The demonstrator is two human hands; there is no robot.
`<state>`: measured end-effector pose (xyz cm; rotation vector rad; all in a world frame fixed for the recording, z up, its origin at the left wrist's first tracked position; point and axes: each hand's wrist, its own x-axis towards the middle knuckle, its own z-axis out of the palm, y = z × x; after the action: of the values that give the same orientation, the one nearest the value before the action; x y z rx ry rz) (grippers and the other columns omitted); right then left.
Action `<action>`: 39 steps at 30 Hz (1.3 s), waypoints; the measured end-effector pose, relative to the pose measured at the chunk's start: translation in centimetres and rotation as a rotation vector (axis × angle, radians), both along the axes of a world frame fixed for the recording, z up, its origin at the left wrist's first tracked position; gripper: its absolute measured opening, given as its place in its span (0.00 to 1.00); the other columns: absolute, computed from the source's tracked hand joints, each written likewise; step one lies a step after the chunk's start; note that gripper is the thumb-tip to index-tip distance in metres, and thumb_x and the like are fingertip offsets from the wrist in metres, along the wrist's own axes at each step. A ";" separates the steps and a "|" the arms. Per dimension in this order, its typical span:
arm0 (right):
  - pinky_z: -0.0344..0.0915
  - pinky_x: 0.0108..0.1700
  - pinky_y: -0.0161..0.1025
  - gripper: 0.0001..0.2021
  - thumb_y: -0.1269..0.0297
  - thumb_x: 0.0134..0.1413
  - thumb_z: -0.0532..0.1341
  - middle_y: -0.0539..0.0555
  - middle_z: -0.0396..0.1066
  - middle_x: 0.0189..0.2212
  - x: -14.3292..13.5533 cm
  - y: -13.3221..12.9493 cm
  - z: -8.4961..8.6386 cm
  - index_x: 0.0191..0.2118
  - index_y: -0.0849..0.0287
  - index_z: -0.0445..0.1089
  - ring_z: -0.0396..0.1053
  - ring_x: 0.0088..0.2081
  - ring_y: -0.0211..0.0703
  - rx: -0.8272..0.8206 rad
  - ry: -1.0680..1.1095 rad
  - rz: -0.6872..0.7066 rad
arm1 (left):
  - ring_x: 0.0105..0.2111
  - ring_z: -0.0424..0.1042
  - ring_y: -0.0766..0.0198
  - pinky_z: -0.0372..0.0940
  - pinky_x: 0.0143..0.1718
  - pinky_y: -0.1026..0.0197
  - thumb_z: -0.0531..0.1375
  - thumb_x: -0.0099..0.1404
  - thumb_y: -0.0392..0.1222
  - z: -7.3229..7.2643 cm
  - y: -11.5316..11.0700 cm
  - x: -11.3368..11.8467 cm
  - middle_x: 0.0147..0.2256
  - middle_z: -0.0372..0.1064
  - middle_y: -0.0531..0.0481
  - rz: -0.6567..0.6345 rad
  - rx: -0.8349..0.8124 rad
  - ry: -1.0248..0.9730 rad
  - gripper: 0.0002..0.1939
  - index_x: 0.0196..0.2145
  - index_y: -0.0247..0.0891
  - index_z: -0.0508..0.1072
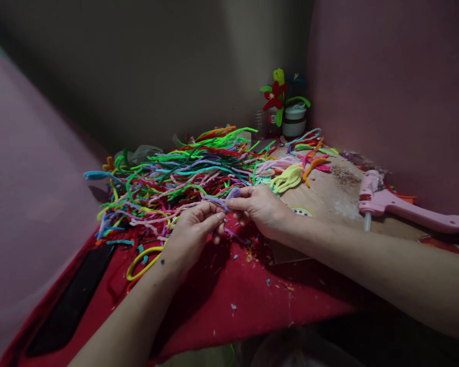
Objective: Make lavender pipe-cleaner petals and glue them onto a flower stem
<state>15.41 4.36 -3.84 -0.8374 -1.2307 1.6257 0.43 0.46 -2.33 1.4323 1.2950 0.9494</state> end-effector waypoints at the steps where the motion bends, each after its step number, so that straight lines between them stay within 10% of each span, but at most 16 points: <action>1: 0.51 0.19 0.31 0.05 0.69 0.42 0.61 0.47 0.62 0.15 0.0 0.0 0.0 0.22 0.64 0.67 0.56 0.16 0.29 -0.004 0.007 0.001 | 0.18 0.61 0.73 0.57 0.20 0.69 0.59 0.59 0.40 -0.1 0.0 -0.1 0.21 0.65 0.56 -0.009 -0.014 -0.030 0.05 0.32 0.35 0.69; 11: 0.54 0.18 0.31 0.04 0.72 0.41 0.60 0.48 0.62 0.13 0.0 -0.2 0.0 0.20 0.63 0.66 0.58 0.15 0.32 -0.001 -0.105 0.014 | 0.21 0.65 0.70 0.63 0.24 0.67 0.62 0.56 0.40 -0.5 -0.3 0.6 0.23 0.67 0.55 0.108 0.153 -0.072 0.07 0.34 0.38 0.72; 19: 0.52 0.16 0.30 0.06 0.73 0.40 0.59 0.47 0.60 0.13 -0.1 -0.3 0.4 0.18 0.63 0.63 0.57 0.15 0.31 -0.142 0.055 0.125 | 0.33 0.69 0.63 0.61 0.37 0.61 0.58 0.58 0.35 -1.6 -0.4 -1.1 0.31 0.74 0.49 0.026 0.851 0.603 0.10 0.35 0.44 0.77; 27: 0.51 0.24 0.32 0.05 0.70 0.45 0.56 0.46 0.61 0.17 0.3 -0.8 0.7 0.22 0.62 0.66 0.56 0.21 0.31 0.369 -0.358 -0.077 | 0.30 0.68 0.64 0.62 0.34 0.64 0.60 0.58 0.46 0.9 -0.4 -0.2 0.29 0.72 0.51 0.027 0.147 0.160 0.09 0.32 0.38 0.75; 32: 0.50 0.27 0.33 0.06 0.72 0.47 0.56 0.47 0.60 0.19 0.4 -1.4 1.0 0.23 0.62 0.64 0.55 0.23 0.32 0.569 -0.525 -0.134 | 0.26 0.66 0.66 0.61 0.33 0.63 0.60 0.58 0.45 0.4 -0.2 -0.3 0.24 0.68 0.51 -0.076 0.028 0.051 0.10 0.25 0.35 0.73; 39: 0.46 0.23 0.33 0.08 0.72 0.44 0.55 0.45 0.53 0.15 0.1 -1.4 1.1 0.18 0.60 0.58 0.50 0.19 0.31 0.337 -0.463 -0.079 | 0.29 0.65 0.60 0.55 0.35 0.56 0.54 0.61 0.38 0.6 -0.8 -0.5 0.26 0.69 0.48 -0.005 0.875 1.077 0.10 0.25 0.39 0.71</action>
<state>15.53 2.97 -2.72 -1.0604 -1.7108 1.1459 -0.06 -0.30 -1.78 2.8744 1.6675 0.7578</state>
